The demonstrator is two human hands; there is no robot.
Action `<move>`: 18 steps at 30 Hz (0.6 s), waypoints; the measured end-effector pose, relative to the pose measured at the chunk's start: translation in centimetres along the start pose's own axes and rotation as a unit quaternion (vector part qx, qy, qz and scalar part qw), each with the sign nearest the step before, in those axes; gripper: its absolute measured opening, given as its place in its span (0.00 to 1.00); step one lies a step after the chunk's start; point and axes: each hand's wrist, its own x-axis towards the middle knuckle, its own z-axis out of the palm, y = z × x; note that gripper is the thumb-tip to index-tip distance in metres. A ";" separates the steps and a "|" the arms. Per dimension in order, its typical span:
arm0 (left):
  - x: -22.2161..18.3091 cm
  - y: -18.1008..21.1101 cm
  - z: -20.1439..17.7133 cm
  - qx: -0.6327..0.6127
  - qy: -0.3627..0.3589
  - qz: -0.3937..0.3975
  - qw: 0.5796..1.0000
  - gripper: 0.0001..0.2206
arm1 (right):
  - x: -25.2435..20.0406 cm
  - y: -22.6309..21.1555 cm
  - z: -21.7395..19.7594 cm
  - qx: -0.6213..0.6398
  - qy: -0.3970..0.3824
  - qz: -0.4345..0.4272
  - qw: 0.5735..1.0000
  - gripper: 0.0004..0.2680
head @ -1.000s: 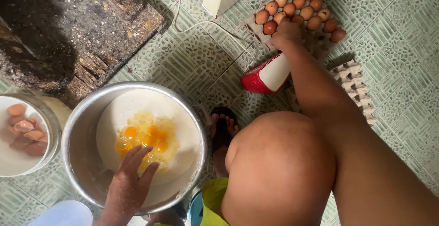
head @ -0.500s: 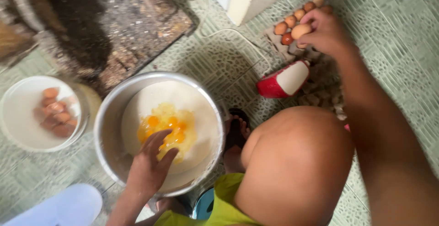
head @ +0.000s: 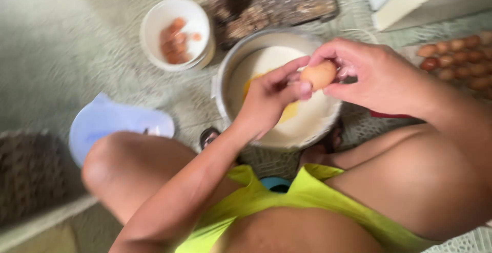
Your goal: Crack multiple eggs into a large bowl of batter while sitting on the floor.
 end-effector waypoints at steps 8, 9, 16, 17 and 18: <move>1.2 -3.1 -4.1 -0.070 0.070 0.033 0.995 0.26 | 2.2 -2.7 6.4 0.039 0.016 0.178 0.983 0.21; 1.6 -4.0 -4.5 -0.051 0.088 0.056 0.993 0.25 | 2.4 -0.3 7.2 0.102 0.032 0.056 0.993 0.19; 1.9 -4.7 -5.7 -0.002 0.110 0.061 0.992 0.24 | 3.2 2.7 10.0 0.163 0.058 -0.085 0.981 0.15; 1.5 -4.3 -5.7 -0.002 0.109 0.061 0.992 0.24 | 3.5 3.2 10.1 0.163 0.058 -0.085 0.981 0.15; 1.2 -4.0 -5.6 0.013 0.111 0.058 0.992 0.24 | 3.8 3.7 10.2 0.173 0.060 -0.085 0.979 0.15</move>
